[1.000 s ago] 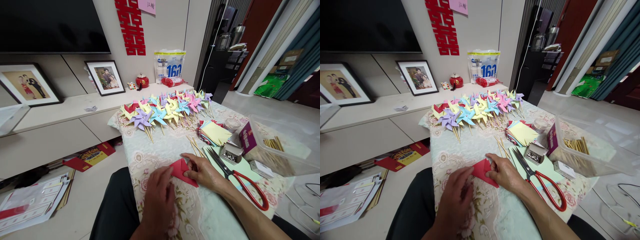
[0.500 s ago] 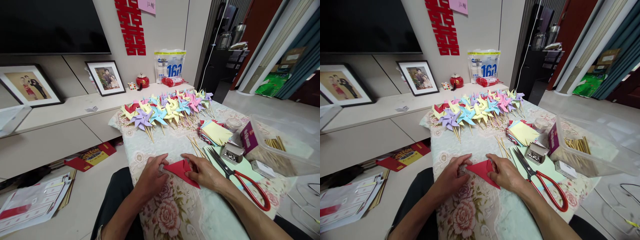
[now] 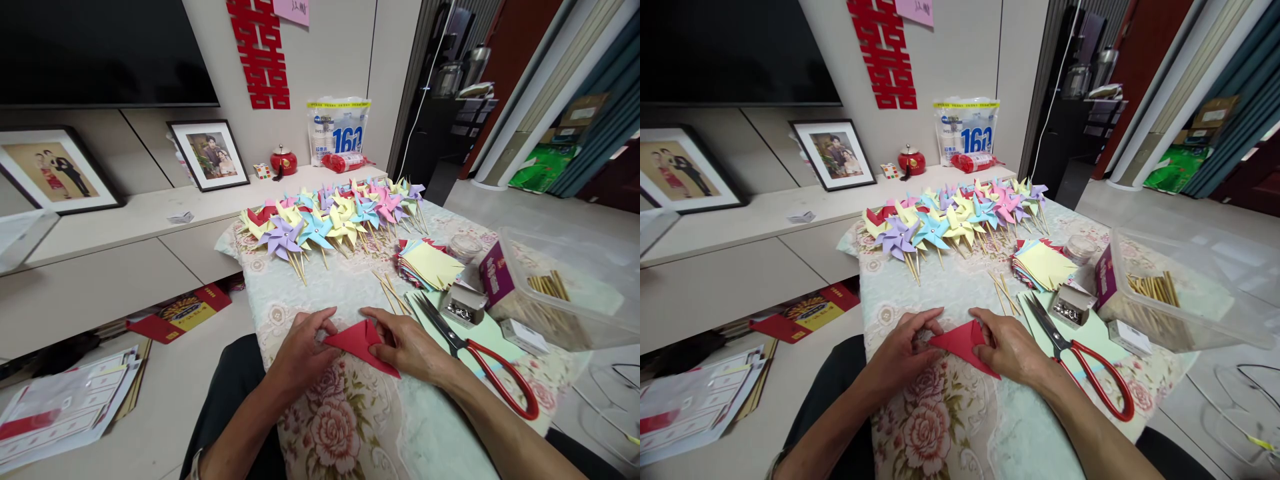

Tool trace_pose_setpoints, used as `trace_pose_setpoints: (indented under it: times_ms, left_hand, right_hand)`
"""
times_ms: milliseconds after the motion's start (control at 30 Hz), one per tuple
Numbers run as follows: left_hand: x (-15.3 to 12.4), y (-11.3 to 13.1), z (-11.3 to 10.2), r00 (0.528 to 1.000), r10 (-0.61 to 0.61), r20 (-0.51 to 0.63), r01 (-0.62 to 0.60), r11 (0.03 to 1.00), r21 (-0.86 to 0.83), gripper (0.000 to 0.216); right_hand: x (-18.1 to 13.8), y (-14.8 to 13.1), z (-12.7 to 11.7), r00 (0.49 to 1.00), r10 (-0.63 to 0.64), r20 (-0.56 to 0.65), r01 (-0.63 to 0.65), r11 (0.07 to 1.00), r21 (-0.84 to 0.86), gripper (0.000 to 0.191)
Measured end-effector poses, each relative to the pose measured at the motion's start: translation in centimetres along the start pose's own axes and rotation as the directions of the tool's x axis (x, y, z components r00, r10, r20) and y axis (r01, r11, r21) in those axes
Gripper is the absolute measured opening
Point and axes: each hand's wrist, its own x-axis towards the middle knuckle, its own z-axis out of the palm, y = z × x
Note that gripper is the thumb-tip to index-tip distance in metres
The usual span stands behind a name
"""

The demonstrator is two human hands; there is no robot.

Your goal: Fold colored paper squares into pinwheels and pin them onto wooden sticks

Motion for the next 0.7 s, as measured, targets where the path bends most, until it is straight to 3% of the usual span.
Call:
trace_pose_setpoints:
  times_ms: [300,700]
  left_hand:
    - [0.5,0.1,0.3,0.997,0.078,0.017,-0.079,0.996,0.048,0.063]
    - [1.0,0.5,0.6,0.997,0.043,0.060,-0.046,0.997,0.056,0.066]
  right_hand:
    - [0.0,0.0,-0.2,1.000,-0.003,0.006,0.003,1.000,-0.003,0.061]
    - [-0.1,0.1,-0.2,1.000,-0.007,0.007,0.007,1.000,-0.003,0.061]
